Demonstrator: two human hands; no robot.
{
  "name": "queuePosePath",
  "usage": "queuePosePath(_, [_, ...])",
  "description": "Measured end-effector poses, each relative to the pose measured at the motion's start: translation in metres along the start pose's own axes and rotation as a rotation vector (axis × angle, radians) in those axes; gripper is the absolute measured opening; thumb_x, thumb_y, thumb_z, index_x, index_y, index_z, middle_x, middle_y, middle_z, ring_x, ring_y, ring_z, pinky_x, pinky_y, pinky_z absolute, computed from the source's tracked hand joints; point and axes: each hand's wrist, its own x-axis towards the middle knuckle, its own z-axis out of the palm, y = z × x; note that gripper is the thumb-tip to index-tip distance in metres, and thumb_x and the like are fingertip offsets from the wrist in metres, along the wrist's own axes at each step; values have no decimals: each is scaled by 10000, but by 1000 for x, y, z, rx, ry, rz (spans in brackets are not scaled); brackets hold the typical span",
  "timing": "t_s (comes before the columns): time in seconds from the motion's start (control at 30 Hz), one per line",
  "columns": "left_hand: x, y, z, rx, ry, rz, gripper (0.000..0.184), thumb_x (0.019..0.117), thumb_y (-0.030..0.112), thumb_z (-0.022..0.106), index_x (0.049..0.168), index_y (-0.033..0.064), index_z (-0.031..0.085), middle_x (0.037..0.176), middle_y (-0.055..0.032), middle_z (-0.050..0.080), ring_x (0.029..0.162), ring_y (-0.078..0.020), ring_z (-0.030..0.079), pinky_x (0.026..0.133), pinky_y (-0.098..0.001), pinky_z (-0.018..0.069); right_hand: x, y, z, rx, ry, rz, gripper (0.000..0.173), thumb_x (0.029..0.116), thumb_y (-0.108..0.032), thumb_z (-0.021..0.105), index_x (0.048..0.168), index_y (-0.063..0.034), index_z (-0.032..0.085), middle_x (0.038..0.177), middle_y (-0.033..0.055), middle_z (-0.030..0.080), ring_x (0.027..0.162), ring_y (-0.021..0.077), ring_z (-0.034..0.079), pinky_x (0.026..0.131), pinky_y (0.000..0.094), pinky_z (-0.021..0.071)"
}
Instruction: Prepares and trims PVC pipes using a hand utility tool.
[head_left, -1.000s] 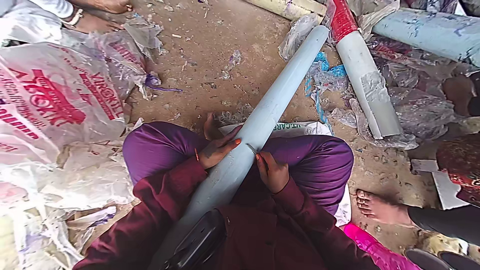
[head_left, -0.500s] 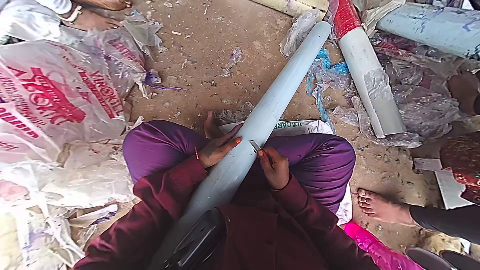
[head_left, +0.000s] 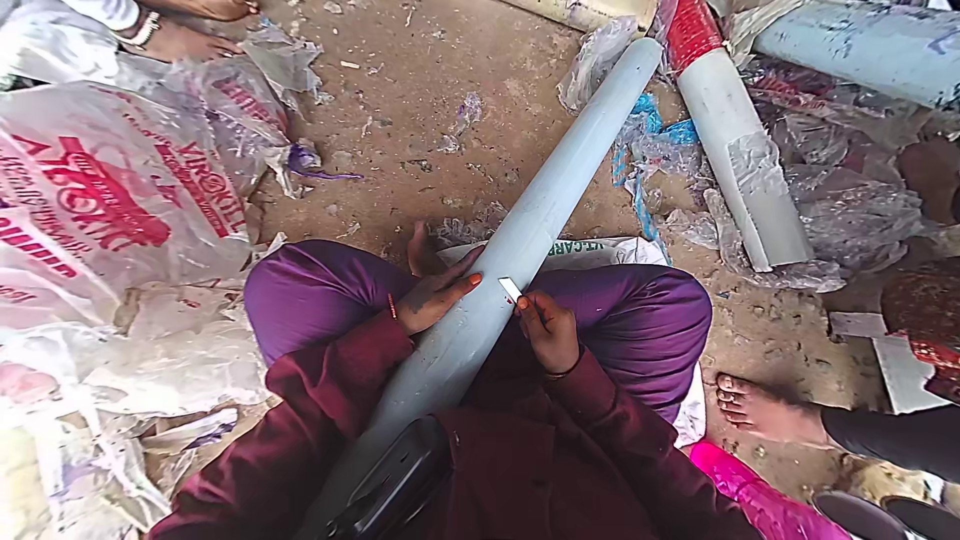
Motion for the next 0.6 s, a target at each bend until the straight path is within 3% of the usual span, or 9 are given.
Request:
queuePosePath(0.1, [-1,0,1,2,-4,-19,546,1090,297,438,1602,133,341,1444,-128,581,1232,-71,594,1070,-287,454,-5,-3,0,-12,-49,-6,252,1019,-104,520,925,80,665,625,16,574,510,8,485,510,185,434])
queuePosePath(0.23, [2,-1,0,-2,-37,24,606,1077,351,412,1616,101,297,1597,-109,434,1405,-79,475,1171,-302,377,0,-1,-1,-8,-14,-6,255,1017,-113,522,904,69,660,605,12,555,496,16,475,499,197,431])
queuePosePath(0.47, [3,-4,1,-25,-47,76,625,1065,337,415,1620,87,277,1616,-95,408,1417,-69,462,1177,-292,381,-1,3,-2,-15,5,-15,259,1005,-134,530,893,52,672,593,17,553,485,30,474,488,207,426])
queuePosePath(0.6, [3,-5,0,-14,-52,78,618,1071,327,392,1622,77,264,1638,-93,372,1459,-80,412,1208,-302,341,-5,1,1,-15,-51,-76,271,1012,-140,536,873,55,663,609,62,577,495,68,511,498,224,446])
